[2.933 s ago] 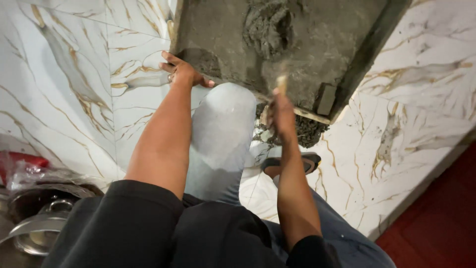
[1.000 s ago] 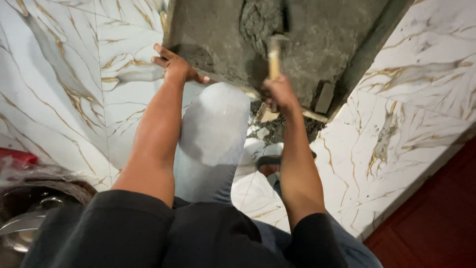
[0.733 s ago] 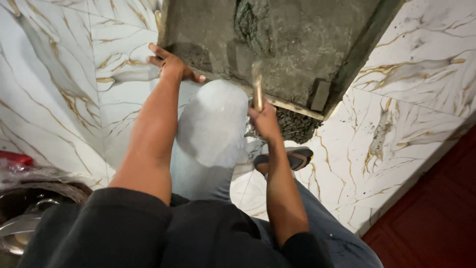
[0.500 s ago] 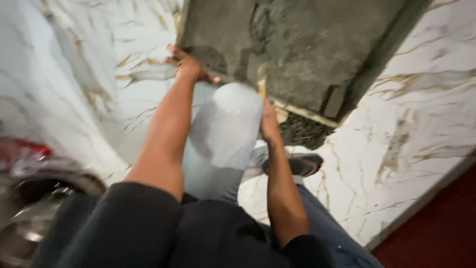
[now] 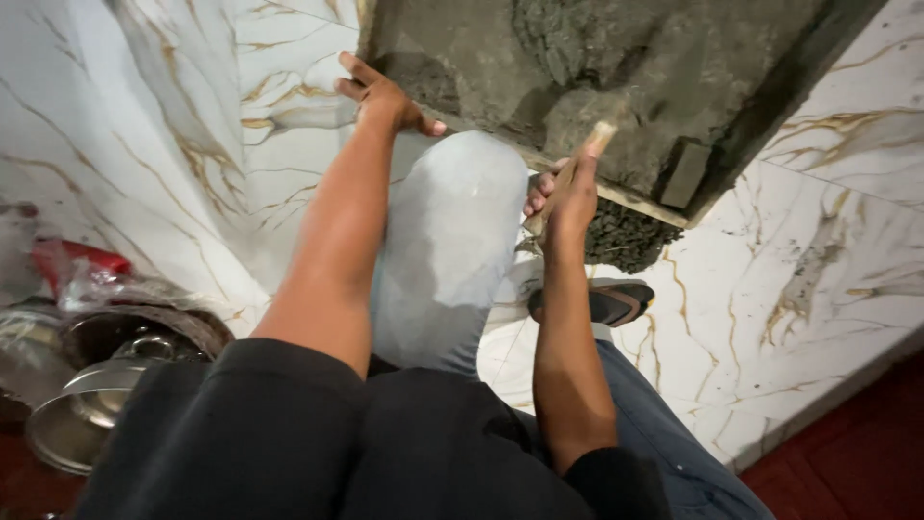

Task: Mixing wet cement in a tray using a hand trowel

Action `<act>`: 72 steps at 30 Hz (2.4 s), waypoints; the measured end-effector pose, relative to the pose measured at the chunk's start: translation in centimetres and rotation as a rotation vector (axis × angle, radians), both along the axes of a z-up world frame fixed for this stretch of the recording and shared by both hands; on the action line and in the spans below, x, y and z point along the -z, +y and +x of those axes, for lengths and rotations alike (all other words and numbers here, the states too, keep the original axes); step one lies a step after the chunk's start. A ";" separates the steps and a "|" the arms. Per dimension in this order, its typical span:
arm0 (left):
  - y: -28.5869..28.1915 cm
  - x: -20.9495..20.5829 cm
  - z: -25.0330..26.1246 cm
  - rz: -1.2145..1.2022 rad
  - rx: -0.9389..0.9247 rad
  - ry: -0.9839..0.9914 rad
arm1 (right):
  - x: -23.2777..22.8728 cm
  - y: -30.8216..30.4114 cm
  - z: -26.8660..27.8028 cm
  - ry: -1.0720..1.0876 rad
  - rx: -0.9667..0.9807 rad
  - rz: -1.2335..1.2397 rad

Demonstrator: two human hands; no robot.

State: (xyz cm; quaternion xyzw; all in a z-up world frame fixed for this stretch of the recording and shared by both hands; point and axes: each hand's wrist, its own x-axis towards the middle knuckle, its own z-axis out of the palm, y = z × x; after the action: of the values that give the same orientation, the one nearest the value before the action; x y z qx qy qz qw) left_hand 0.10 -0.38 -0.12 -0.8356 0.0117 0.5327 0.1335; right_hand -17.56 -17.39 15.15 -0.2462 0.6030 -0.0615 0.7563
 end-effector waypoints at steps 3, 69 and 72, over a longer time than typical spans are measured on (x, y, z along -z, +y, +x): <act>0.5 0.7 0.2 -0.007 0.076 0.009 | 1.3 -0.6 -0.3 0.106 0.025 -0.055; 1.6 0.9 0.7 -0.162 -0.248 -0.210 | -3.3 -14.7 -0.6 0.337 -1.533 -0.772; 2.1 2.2 0.4 -0.203 -0.361 -0.295 | -1.8 -12.9 -1.7 0.193 -1.661 -0.700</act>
State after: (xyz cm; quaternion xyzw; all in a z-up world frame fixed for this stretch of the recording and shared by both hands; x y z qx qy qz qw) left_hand 0.46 1.77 -2.31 -0.9019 -0.1040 0.4164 -0.0483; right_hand -19.27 -30.24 16.93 -0.8218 0.2390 0.3449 0.3854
